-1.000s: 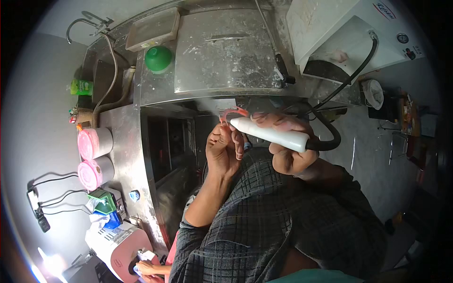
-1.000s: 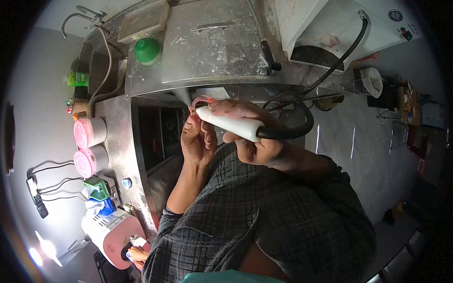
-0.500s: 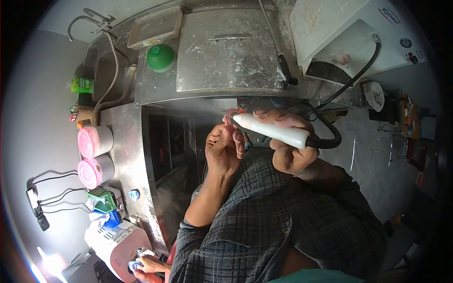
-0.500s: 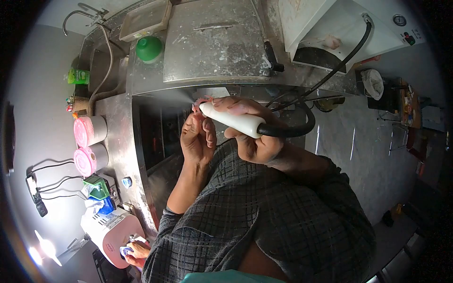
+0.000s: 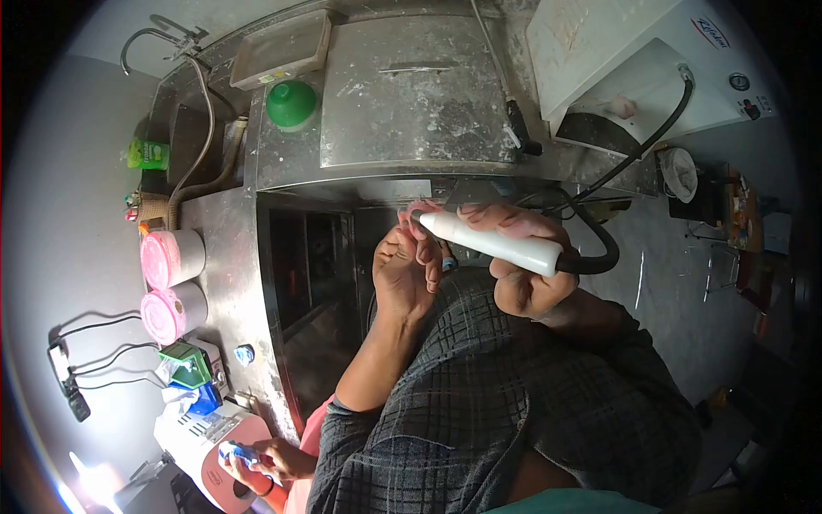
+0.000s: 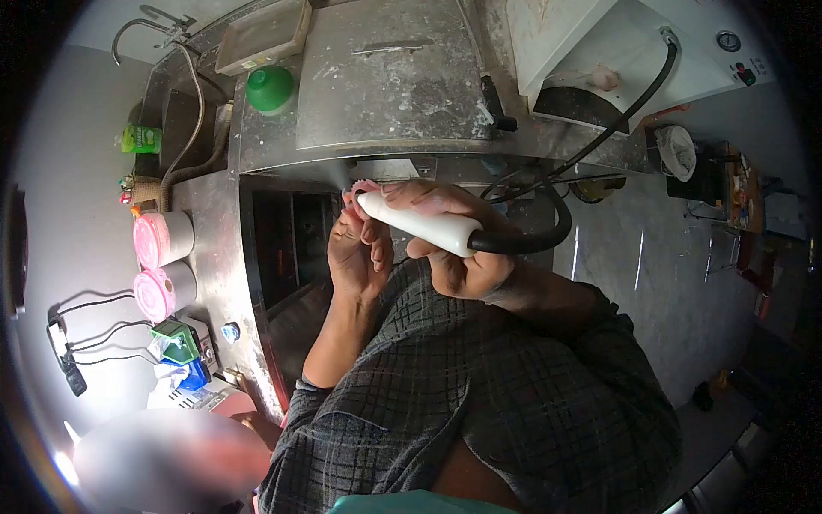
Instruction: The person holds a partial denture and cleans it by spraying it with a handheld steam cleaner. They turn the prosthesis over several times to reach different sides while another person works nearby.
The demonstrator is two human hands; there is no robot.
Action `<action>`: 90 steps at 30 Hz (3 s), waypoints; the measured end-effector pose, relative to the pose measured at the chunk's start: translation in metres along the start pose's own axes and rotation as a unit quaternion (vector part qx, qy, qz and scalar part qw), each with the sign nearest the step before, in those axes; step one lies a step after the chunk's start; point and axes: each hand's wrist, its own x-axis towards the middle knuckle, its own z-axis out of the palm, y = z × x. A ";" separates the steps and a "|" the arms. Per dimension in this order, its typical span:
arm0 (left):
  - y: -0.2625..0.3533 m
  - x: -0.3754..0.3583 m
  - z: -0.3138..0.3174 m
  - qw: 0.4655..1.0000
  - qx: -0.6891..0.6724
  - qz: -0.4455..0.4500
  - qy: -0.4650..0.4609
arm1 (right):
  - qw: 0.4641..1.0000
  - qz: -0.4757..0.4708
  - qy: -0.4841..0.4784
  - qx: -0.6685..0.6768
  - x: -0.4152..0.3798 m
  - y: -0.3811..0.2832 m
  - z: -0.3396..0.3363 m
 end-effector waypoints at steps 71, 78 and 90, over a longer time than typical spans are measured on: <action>0.008 0.034 -0.017 0.948 0.152 0.269 0.076 | 0.992 0.071 0.045 -0.099 0.034 0.038 -0.009; 0.018 0.031 -0.021 0.933 0.239 0.251 0.103 | 0.989 0.052 0.037 -0.132 0.038 0.036 -0.004; 0.019 0.035 -0.013 0.882 0.353 0.280 0.138 | 0.990 0.044 0.053 -0.125 0.039 0.041 -0.004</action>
